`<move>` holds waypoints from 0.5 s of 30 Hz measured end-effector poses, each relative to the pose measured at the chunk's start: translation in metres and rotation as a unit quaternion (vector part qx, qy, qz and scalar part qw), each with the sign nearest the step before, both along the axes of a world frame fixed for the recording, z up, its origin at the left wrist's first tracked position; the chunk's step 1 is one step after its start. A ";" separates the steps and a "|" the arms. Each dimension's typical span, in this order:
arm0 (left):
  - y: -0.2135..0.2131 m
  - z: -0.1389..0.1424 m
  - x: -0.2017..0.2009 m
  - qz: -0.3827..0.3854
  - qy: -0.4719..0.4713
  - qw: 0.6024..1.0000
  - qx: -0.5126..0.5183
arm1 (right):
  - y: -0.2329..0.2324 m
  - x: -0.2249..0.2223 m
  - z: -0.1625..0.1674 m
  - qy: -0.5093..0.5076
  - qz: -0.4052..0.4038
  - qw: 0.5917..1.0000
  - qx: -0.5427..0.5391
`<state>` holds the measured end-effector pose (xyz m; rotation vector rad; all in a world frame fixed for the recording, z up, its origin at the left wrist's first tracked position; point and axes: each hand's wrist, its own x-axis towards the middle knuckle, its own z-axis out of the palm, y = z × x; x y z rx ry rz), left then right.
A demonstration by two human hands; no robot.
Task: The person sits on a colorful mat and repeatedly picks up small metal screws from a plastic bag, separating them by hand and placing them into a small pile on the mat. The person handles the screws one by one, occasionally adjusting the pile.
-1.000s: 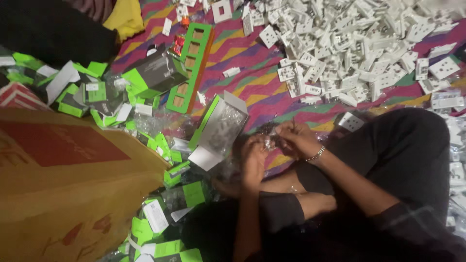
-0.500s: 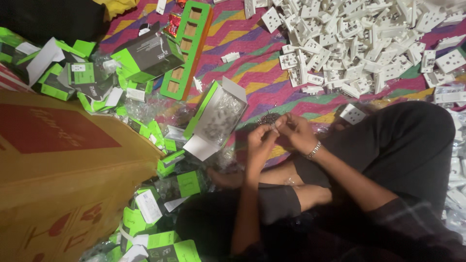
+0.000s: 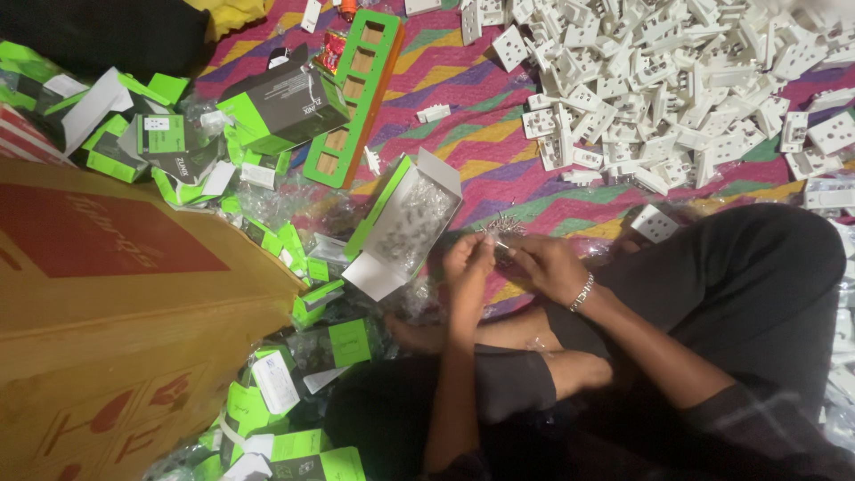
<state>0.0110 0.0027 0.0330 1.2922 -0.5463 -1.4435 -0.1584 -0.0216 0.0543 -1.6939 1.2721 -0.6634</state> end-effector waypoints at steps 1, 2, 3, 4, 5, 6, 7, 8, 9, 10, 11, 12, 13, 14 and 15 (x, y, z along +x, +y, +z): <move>0.000 -0.005 -0.001 0.003 0.007 1.000 -0.025 | 0.000 0.000 0.002 -0.002 -0.002 1.000 0.000; 0.000 -0.010 -0.002 0.005 0.014 0.999 -0.050 | 0.000 0.001 0.004 -0.003 -0.004 1.000 0.000; 0.001 -0.013 -0.002 -0.007 -0.023 0.998 -0.050 | -0.001 0.001 0.005 -0.005 -0.005 1.000 0.000; 0.002 -0.017 -0.002 -0.018 -0.061 0.997 -0.050 | -0.001 0.001 0.006 -0.002 -0.005 1.000 0.000; 0.002 -0.019 -0.001 -0.030 -0.099 0.993 -0.050 | -0.002 0.002 0.007 0.000 -0.006 1.000 0.000; 0.003 -0.021 -0.002 -0.027 -0.102 0.993 -0.049 | -0.003 0.001 0.007 0.003 -0.006 1.000 0.000; 0.003 -0.022 -0.003 -0.025 -0.106 0.993 -0.050 | -0.004 0.001 0.007 0.016 -0.005 1.000 0.009; 0.004 -0.023 -0.004 -0.023 -0.109 0.992 -0.050 | -0.004 0.001 0.007 0.030 -0.004 0.999 0.018; 0.005 -0.023 -0.006 -0.025 -0.130 0.989 -0.070 | -0.004 0.001 0.007 0.045 -0.003 0.999 0.028; 0.006 -0.022 -0.008 -0.027 -0.150 0.984 -0.089 | -0.003 0.000 0.005 0.036 0.000 0.999 0.022; 0.007 -0.020 -0.009 -0.029 -0.171 0.979 -0.109 | -0.002 0.000 0.003 0.027 0.002 1.000 0.015; 0.007 -0.018 -0.009 -0.036 -0.196 0.975 -0.101 | -0.001 0.000 0.001 0.018 0.005 1.000 0.009; 0.007 -0.014 -0.009 -0.044 -0.220 0.970 -0.094 | 0.001 0.000 -0.003 0.017 0.005 1.000 -0.003; 0.008 -0.009 -0.010 -0.051 -0.244 0.964 -0.089 | 0.003 0.000 -0.007 0.015 0.004 1.000 -0.016; 0.006 -0.004 -0.010 -0.062 -0.317 0.938 -0.126 | 0.003 0.000 -0.012 0.014 0.001 0.999 -0.032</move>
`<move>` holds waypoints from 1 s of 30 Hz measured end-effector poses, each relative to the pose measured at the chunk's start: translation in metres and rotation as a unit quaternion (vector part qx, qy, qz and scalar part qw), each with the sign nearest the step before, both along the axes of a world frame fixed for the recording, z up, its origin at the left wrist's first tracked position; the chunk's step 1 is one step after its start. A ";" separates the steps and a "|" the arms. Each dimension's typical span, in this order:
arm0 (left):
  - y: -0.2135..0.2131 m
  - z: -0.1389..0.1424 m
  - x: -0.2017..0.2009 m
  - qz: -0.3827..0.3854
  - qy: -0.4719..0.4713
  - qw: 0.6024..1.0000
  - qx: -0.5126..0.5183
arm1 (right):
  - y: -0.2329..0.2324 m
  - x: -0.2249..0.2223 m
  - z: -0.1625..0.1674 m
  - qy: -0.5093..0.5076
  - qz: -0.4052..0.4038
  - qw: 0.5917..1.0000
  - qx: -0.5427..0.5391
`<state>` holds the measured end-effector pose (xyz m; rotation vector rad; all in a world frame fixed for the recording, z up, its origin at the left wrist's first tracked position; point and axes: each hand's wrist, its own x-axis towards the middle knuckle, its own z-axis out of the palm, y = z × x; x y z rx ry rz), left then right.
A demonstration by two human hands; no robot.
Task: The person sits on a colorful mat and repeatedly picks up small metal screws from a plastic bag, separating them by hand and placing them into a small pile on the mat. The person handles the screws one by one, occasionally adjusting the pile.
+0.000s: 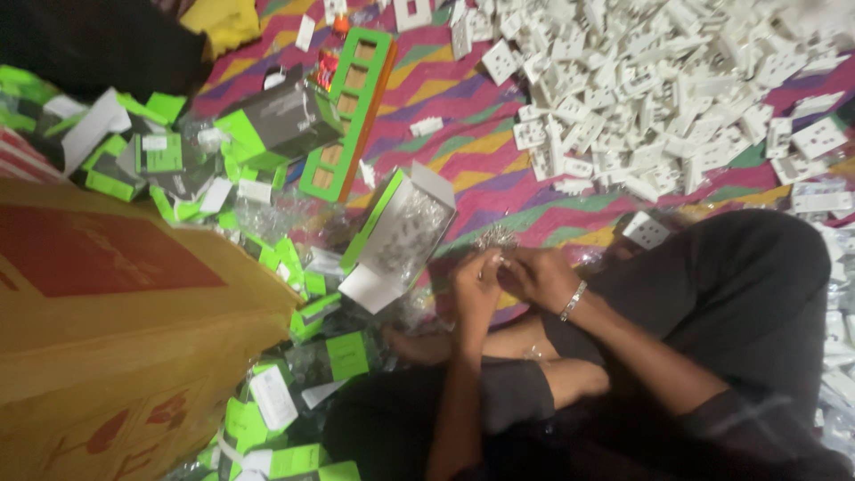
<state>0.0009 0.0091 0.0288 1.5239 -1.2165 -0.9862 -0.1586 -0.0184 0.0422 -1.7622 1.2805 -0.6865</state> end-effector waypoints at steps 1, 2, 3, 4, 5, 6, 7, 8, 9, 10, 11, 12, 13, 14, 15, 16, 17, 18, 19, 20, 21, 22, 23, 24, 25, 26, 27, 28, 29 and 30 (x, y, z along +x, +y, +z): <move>-0.001 0.006 -0.002 -0.014 -0.075 0.996 -0.042 | -0.001 0.000 -0.006 0.002 -0.002 1.000 -0.005; 0.000 0.013 -0.005 -0.026 -0.148 0.985 -0.083 | -0.003 -0.001 -0.012 0.004 -0.004 1.000 -0.010; 0.001 0.020 -0.010 -0.054 -0.162 0.981 -0.086 | -0.007 -0.002 -0.018 0.006 -0.006 1.000 -0.014; 0.005 0.027 -0.018 -0.083 -0.177 0.977 -0.090 | -0.015 -0.003 -0.023 0.035 -0.035 0.999 -0.020; 0.009 0.032 -0.027 -0.110 -0.192 0.971 -0.094 | -0.024 -0.005 -0.028 0.063 -0.065 0.996 -0.026; 0.015 0.037 -0.037 -0.108 -0.171 0.972 -0.124 | -0.030 -0.008 -0.031 0.090 -0.094 0.991 -0.028; 0.020 0.040 -0.047 -0.107 -0.151 0.971 -0.153 | -0.036 -0.011 -0.032 0.032 -0.121 0.992 0.012; 0.022 0.041 -0.050 -0.108 -0.131 0.968 -0.183 | -0.040 -0.013 -0.031 -0.028 -0.147 0.987 0.052; 0.021 0.039 -0.051 -0.084 -0.091 0.980 -0.157 | -0.043 -0.015 -0.028 -0.088 -0.172 0.977 0.090; 0.016 0.035 -0.050 -0.056 -0.049 0.989 -0.130 | -0.042 -0.017 -0.024 -0.188 -0.170 0.946 0.203; 0.011 0.030 -0.047 -0.025 -0.005 0.994 -0.103 | -0.039 -0.017 -0.019 -0.282 -0.160 0.893 0.311; 0.005 0.025 -0.041 0.001 0.080 0.995 -0.059 | -0.035 -0.018 -0.015 -0.368 -0.144 0.821 0.413; -0.002 0.019 -0.033 0.026 0.165 0.986 -0.013 | -0.031 -0.018 -0.011 -0.345 -0.087 0.847 0.396; -0.005 0.014 -0.027 0.049 0.247 0.967 0.032 | -0.029 -0.017 -0.009 -0.321 -0.029 0.868 0.377; -0.007 0.010 -0.022 0.039 0.276 0.960 0.027 | -0.027 -0.016 -0.008 -0.296 0.028 0.886 0.356; -0.006 0.006 -0.017 0.028 0.303 0.952 0.024 | -0.025 -0.013 -0.009 -0.307 0.038 0.884 0.351; -0.004 0.003 -0.015 0.017 0.330 0.944 0.022 | -0.026 -0.011 -0.013 -0.318 0.047 0.881 0.346; -0.004 -0.001 -0.014 0.048 0.350 0.934 0.059 | -0.027 -0.010 -0.017 -0.328 0.056 0.879 0.341; -0.001 -0.005 -0.014 0.082 0.369 0.921 0.097 | -0.028 -0.009 -0.022 -0.339 0.040 0.875 0.344; 0.000 -0.009 -0.015 0.115 0.388 0.905 0.135 | -0.028 -0.008 -0.027 -0.350 0.023 0.870 0.348; 0.001 -0.015 -0.015 0.101 0.410 0.897 0.134 | -0.028 -0.007 -0.031 -0.360 0.007 0.864 0.351; 0.001 -0.021 -0.018 0.086 0.431 0.888 0.134 | -0.028 -0.005 -0.035 -0.365 0.006 0.870 0.332; 0.000 -0.027 -0.018 0.070 0.452 0.879 0.135 | -0.028 -0.002 -0.038 -0.371 0.003 0.874 0.313; 0.001 -0.034 -0.018 0.079 0.451 0.873 0.166 | -0.027 0.000 -0.040 -0.377 0.000 0.878 0.294; 0.001 -0.040 -0.017 0.088 0.451 0.867 0.196 | -0.027 0.001 -0.041 -0.346 -0.004 0.905 0.245; 0.003 -0.045 -0.016 0.097 0.450 0.859 0.225 | -0.026 0.003 -0.042 -0.313 -0.008 0.929 0.196; 0.005 -0.049 -0.015 0.094 0.411 0.879 0.222 | -0.026 0.004 -0.043 -0.278 -0.012 0.949 0.146; 0.007 -0.051 -0.013 0.090 0.372 0.897 0.221 | -0.026 0.004 -0.044 -0.275 -0.017 0.952 0.133; 0.009 -0.052 -0.012 0.085 0.331 0.914 0.219 | -0.026 0.004 -0.046 -0.272 -0.023 0.955 0.120; 0.010 -0.051 -0.011 0.061 0.260 0.949 0.166 | -0.026 0.002 -0.049 -0.268 -0.027 0.957 0.107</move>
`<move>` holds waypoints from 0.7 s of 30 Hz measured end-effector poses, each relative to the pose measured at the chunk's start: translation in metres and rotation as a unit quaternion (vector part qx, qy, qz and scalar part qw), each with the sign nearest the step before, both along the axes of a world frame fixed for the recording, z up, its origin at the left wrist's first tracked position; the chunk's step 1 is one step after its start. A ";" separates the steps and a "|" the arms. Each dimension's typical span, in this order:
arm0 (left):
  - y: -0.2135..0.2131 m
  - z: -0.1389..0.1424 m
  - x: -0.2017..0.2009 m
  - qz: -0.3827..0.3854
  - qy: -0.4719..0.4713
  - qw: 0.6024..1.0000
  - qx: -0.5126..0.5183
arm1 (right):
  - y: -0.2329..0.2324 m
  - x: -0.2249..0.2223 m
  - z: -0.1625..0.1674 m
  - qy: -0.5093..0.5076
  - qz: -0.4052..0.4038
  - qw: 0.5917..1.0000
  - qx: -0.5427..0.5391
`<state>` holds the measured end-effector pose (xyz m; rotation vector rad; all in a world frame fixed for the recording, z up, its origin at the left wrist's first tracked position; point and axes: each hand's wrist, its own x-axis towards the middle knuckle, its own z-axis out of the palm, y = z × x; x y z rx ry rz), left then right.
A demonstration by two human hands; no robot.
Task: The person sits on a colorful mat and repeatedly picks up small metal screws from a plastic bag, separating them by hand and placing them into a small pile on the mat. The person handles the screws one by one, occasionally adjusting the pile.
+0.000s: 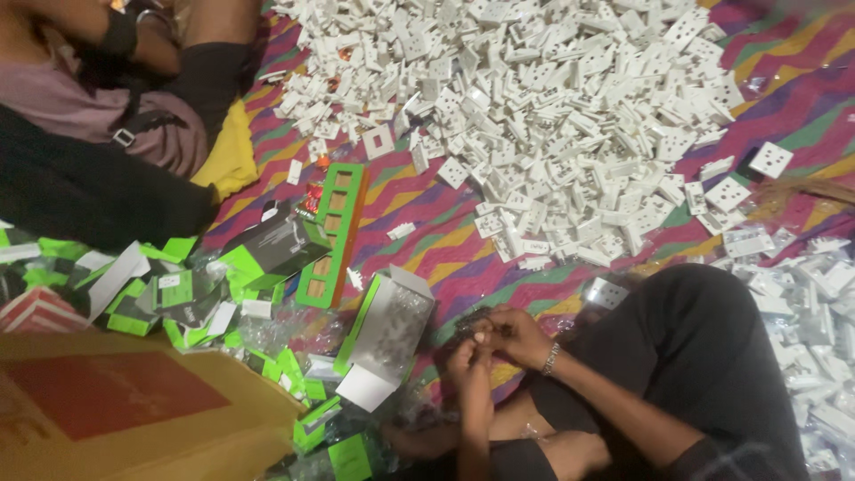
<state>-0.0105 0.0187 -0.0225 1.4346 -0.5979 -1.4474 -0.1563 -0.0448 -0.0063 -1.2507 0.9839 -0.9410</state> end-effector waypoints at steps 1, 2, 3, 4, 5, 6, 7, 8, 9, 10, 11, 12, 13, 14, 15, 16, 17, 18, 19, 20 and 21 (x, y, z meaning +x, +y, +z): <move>0.001 0.002 0.001 -0.022 -0.075 0.995 -0.061 | 0.001 -0.001 -0.004 -0.017 0.014 1.000 -0.017; -0.002 0.005 0.001 -0.044 -0.149 0.980 -0.123 | 0.001 -0.002 -0.008 -0.033 0.027 0.998 -0.035; -0.005 0.008 0.001 -0.055 -0.166 0.975 -0.138 | 0.001 -0.003 -0.013 -0.049 0.042 0.997 -0.053; -0.007 0.012 0.002 -0.066 -0.182 0.969 -0.153 | 0.003 -0.001 -0.018 -0.076 0.027 0.997 0.010; -0.010 0.017 0.001 -0.075 -0.199 0.963 -0.168 | 0.003 0.000 -0.022 -0.103 0.013 0.992 0.071; -0.011 0.021 0.000 -0.100 -0.225 0.954 -0.171 | 0.003 0.001 -0.025 -0.130 -0.001 0.983 0.133; -0.011 0.026 -0.001 -0.125 -0.253 0.944 -0.174 | 0.000 0.001 -0.025 -0.151 -0.020 0.976 0.153; -0.008 0.030 -0.003 -0.151 -0.279 0.932 -0.175 | -0.004 -0.001 -0.024 -0.171 -0.041 0.969 0.173; -0.005 0.034 -0.005 -0.215 -0.256 0.926 -0.177 | -0.007 -0.002 -0.024 -0.191 -0.060 0.960 0.193; 0.001 0.038 -0.008 -0.278 -0.231 0.915 -0.179 | -0.017 -0.009 -0.022 -0.195 -0.137 0.936 0.259; 0.005 0.041 -0.010 -0.338 -0.204 0.901 -0.180 | -0.027 -0.015 -0.018 -0.196 -0.212 0.901 0.323; 0.009 0.044 -0.013 -0.350 -0.215 0.899 -0.154 | -0.033 -0.020 -0.012 -0.194 -0.281 0.857 0.385; 0.011 0.046 -0.015 -0.361 -0.228 0.896 -0.127 | -0.037 -0.024 -0.006 -0.147 -0.279 0.882 0.351; 0.010 0.047 -0.013 -0.373 -0.243 0.890 -0.099 | -0.038 -0.024 0.000 -0.105 -0.276 0.902 0.315; 0.006 0.048 -0.008 -0.317 -0.280 0.900 -0.103 | -0.036 -0.023 0.006 -0.066 -0.274 0.918 0.280; -0.002 0.048 -0.002 -0.259 -0.314 0.907 -0.107 | -0.031 -0.019 0.012 -0.099 -0.237 0.923 0.288; -0.011 0.048 0.004 -0.196 -0.345 0.911 -0.112 | -0.024 -0.012 0.016 -0.130 -0.197 0.927 0.293; -0.017 0.048 0.011 -0.184 -0.392 0.899 -0.065 | -0.019 -0.007 0.019 -0.161 -0.156 0.929 0.295; -0.022 0.048 0.017 -0.173 -0.437 0.882 -0.017 | -0.014 -0.003 0.020 -0.172 -0.142 0.931 0.290; -0.024 0.047 0.021 -0.162 -0.482 0.861 0.031 | -0.011 0.000 0.020 -0.184 -0.128 0.932 0.286; -0.026 0.047 0.021 -0.133 -0.519 0.844 0.003 | -0.011 0.002 0.018 -0.196 -0.114 0.933 0.281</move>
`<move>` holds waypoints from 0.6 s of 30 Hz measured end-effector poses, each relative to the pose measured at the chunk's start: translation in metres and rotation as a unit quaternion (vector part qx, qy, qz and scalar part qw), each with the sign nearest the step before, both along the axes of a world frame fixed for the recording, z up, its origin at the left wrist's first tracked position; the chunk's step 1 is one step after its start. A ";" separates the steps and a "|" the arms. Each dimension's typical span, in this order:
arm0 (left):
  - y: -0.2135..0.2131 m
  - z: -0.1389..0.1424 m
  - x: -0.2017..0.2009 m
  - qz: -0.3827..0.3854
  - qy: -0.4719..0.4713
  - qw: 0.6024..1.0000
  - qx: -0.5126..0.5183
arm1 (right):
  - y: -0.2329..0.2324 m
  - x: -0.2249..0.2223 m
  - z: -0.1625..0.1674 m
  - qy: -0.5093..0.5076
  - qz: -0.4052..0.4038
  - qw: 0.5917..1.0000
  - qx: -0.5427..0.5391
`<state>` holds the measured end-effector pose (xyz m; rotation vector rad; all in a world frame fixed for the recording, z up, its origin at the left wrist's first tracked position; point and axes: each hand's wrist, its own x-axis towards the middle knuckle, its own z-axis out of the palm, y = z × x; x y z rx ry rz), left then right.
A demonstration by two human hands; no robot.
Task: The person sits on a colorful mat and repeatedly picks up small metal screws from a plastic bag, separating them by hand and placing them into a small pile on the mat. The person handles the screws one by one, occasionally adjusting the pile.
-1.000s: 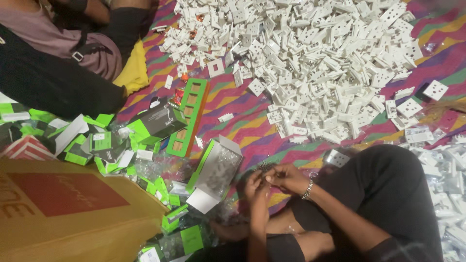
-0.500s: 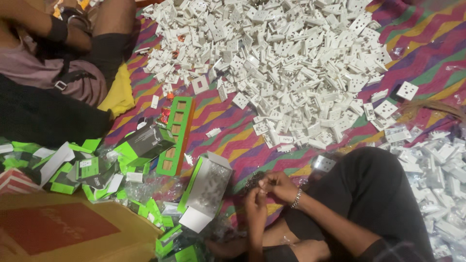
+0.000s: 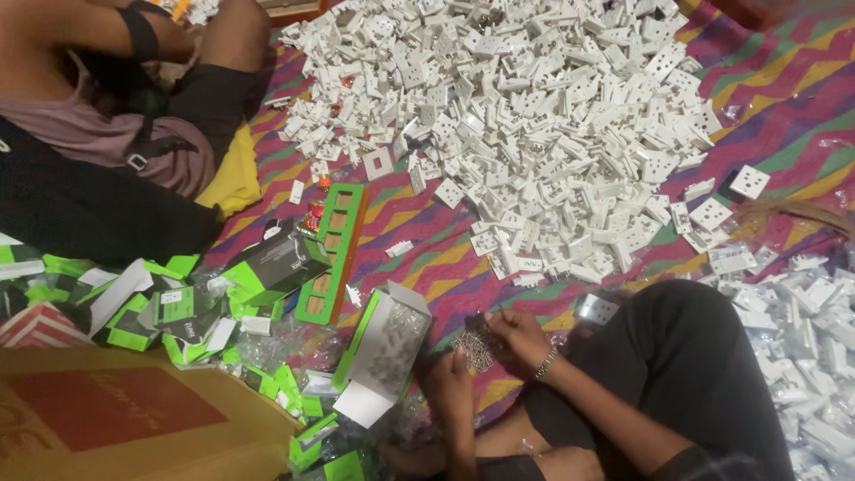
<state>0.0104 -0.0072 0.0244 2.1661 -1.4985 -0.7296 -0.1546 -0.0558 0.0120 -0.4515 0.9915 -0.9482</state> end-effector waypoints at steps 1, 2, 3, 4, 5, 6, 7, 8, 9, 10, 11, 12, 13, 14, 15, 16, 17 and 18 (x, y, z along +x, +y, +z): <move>0.000 0.000 -0.001 0.007 -0.036 0.998 -0.044 | -0.001 0.001 -0.003 -0.005 -0.021 1.000 0.009; 0.002 -0.001 -0.004 0.014 -0.073 0.994 -0.086 | -0.003 0.000 -0.006 -0.010 -0.042 0.999 0.019; 0.003 -0.001 -0.006 0.002 -0.062 0.992 -0.110 | -0.004 -0.001 -0.010 -0.015 -0.062 0.997 0.032; 0.005 -0.001 -0.008 -0.010 -0.050 0.990 -0.131 | -0.005 -0.002 -0.014 -0.004 -0.051 0.998 0.024; 0.006 -0.001 -0.009 -0.023 -0.038 0.987 -0.153 | -0.005 -0.003 -0.018 0.007 -0.041 0.999 0.017; 0.007 -0.001 -0.010 -0.035 -0.028 0.987 -0.155 | -0.005 -0.004 -0.021 0.018 -0.032 0.999 0.008; 0.007 -0.001 -0.009 -0.046 -0.018 0.986 -0.158 | -0.005 -0.004 -0.023 0.026 -0.032 0.999 -0.005; 0.008 -0.001 -0.007 -0.056 -0.009 0.985 -0.160 | -0.004 -0.004 -0.025 0.035 -0.030 0.999 -0.019; 0.008 -0.002 -0.005 -0.057 -0.013 0.991 -0.121 | -0.003 -0.004 -0.027 0.043 -0.027 0.998 -0.031; 0.007 -0.003 -0.004 -0.056 -0.017 0.995 -0.083 | -0.001 -0.003 -0.027 0.033 -0.025 0.999 -0.015; 0.007 -0.004 -0.003 -0.055 -0.021 0.997 -0.044 | -0.001 -0.003 -0.027 0.023 -0.022 0.999 0.001; 0.008 -0.005 -0.002 -0.043 -0.006 0.996 -0.073 | 0.000 -0.003 -0.026 0.013 -0.020 1.000 0.019; 0.007 -0.007 -0.003 -0.032 0.010 0.994 -0.101 | 0.000 -0.003 -0.026 0.006 -0.020 1.000 0.020; 0.007 -0.008 -0.003 -0.018 0.025 0.991 -0.130 | -0.001 -0.003 -0.025 0.000 -0.019 1.000 0.021; 0.007 -0.009 -0.004 -0.008 0.029 0.991 -0.130 | -0.002 -0.003 -0.024 -0.008 -0.018 1.000 0.021; 0.006 -0.010 -0.006 0.001 0.032 0.991 -0.130 | -0.002 -0.003 -0.023 0.007 -0.014 1.000 0.025; 0.005 -0.011 -0.006 0.008 0.036 0.991 -0.131 | -0.003 -0.003 -0.021 0.021 -0.012 0.999 0.028; 0.005 -0.011 -0.007 -0.002 0.036 0.990 -0.140 | -0.003 -0.003 -0.019 0.035 -0.010 0.999 0.032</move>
